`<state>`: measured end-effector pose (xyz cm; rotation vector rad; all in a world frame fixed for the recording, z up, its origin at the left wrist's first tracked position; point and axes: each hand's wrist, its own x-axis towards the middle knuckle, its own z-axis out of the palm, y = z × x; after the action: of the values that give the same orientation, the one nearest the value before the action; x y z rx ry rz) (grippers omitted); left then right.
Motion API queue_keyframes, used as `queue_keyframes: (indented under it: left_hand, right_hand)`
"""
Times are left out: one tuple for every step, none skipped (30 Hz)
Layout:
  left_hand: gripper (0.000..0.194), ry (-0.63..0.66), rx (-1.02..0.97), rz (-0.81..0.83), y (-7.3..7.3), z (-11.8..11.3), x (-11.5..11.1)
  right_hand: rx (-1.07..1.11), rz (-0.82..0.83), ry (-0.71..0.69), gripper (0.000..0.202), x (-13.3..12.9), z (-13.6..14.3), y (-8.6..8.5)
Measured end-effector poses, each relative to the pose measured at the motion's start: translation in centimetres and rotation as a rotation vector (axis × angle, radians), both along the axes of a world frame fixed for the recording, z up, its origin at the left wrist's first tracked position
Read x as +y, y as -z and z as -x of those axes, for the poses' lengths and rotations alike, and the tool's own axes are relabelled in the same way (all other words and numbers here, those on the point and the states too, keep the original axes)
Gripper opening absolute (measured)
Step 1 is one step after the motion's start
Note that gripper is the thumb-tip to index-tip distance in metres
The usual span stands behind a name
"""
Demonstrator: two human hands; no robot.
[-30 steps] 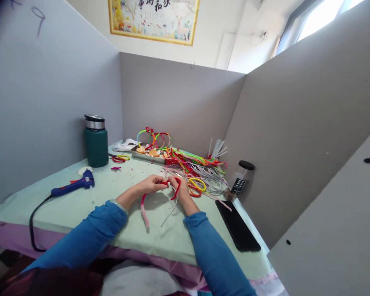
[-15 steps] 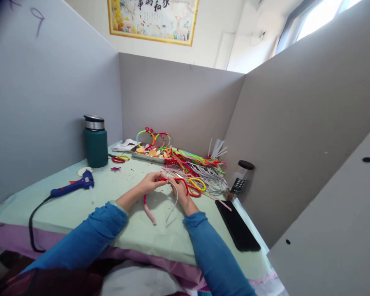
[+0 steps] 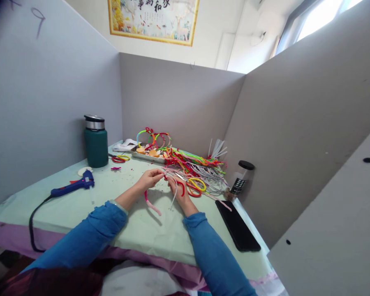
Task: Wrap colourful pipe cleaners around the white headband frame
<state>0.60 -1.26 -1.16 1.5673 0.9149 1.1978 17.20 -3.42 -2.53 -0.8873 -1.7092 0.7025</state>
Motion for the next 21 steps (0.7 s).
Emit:
queue_keyframes:
  left_hand:
    - [0.033, -0.004, -0.015, 0.047, 0.0, 0.0, 0.1]
    - [0.034, -0.009, -0.028, 0.091, -0.1, 0.1, 0.2]
    - [0.035, -0.015, -0.042, 0.129, -0.1, 0.1, 0.3]
    - [0.035, -0.018, -0.055, 0.160, -0.1, 0.1, 0.4]
    - [0.035, -0.019, -0.070, 0.186, 0.0, 0.1, 0.4]
    - [0.034, -0.018, -0.083, 0.205, 0.0, 0.1, 0.4]
    - [0.033, -0.014, -0.093, 0.218, 0.1, 0.2, 0.4]
    - [0.031, -0.010, -0.101, 0.226, 0.2, 0.2, 0.4]
    - [0.030, -0.007, -0.102, 0.231, 0.3, 0.2, 0.4]
    - [0.029, -0.002, -0.099, 0.235, 0.4, 0.2, 0.4]
    - [0.029, 0.004, -0.092, 0.239, 0.5, 0.3, 0.5]
    - [0.028, 0.011, -0.084, 0.244, 0.6, 0.3, 0.5]
    - [0.029, 0.018, -0.078, 0.250, 0.7, 0.4, 0.6]
    - [0.029, 0.024, -0.074, 0.256, 0.8, 0.4, 0.6]
    - [0.029, 0.027, -0.073, 0.263, 0.8, 0.5, 0.7]
    - [0.030, 0.028, -0.074, 0.270, 0.8, 0.5, 0.8]
    - [0.030, 0.025, -0.074, 0.280, 0.8, 0.6, 0.8]
    - [0.031, 0.016, -0.072, 0.291, 0.8, 0.6, 0.9]
    - [0.031, 0.002, -0.068, 0.302, 0.8, 0.6, 0.9]
    - [0.032, -0.013, -0.061, 0.313, 0.8, 0.6, 0.8]
    - [0.033, -0.028, -0.052, 0.321, 0.8, 0.6, 0.8]
  right_hand:
    - [-0.015, -0.036, 0.006, 0.037, 0.1, 0.1, 0.2]
    - [-0.036, -0.076, 0.010, 0.036, 0.2, 0.2, 0.4]
    - [-0.057, -0.114, 0.016, 0.035, 0.3, 0.3, 0.6]
    - [-0.078, -0.148, 0.022, 0.035, 0.3, 0.4, 0.8]
    - [-0.099, -0.178, 0.027, 0.034, 0.4, 0.4, 0.9]
    - [-0.119, -0.205, 0.032, 0.032, 0.5, 0.5, 1.1]
    - [-0.139, -0.232, 0.039, 0.031, 0.5, 0.5, 1.2]
    - [-0.159, -0.261, 0.047, 0.030, 0.6, 0.6, 1.3]
    - [-0.183, -0.291, 0.055, 0.029, 0.7, 0.6, 1.4]
    - [-0.212, -0.320, 0.059, 0.028, 0.7, 0.5, 1.5]
    - [-0.243, -0.345, 0.065, 0.027, 0.8, 0.5, 1.7]
    - [-0.274, -0.364, 0.071, 0.026, 0.8, 0.5, 1.8]
    - [-0.304, -0.377, 0.080, 0.024, 0.9, 0.5, 1.9]
    - [-0.333, -0.387, 0.089, 0.023, 0.9, 0.5, 2.0]
    - [-0.365, -0.397, 0.096, 0.022, 0.8, 0.5, 2.0]
    - [-0.396, -0.410, 0.104, 0.021, 0.8, 0.4, 2.0]
    - [-0.425, -0.424, 0.114, 0.021, 0.8, 0.4, 2.0]
    - [-0.448, -0.437, 0.128, 0.022, 0.7, 0.4, 2.0]
    - [-0.459, -0.446, 0.153, 0.023, 0.6, 0.4, 1.9]
    - [-0.456, -0.453, 0.183, 0.024, 0.6, 0.4, 1.9]
    - [-0.450, -0.461, 0.207, 0.026, 0.5, 0.4, 1.8]
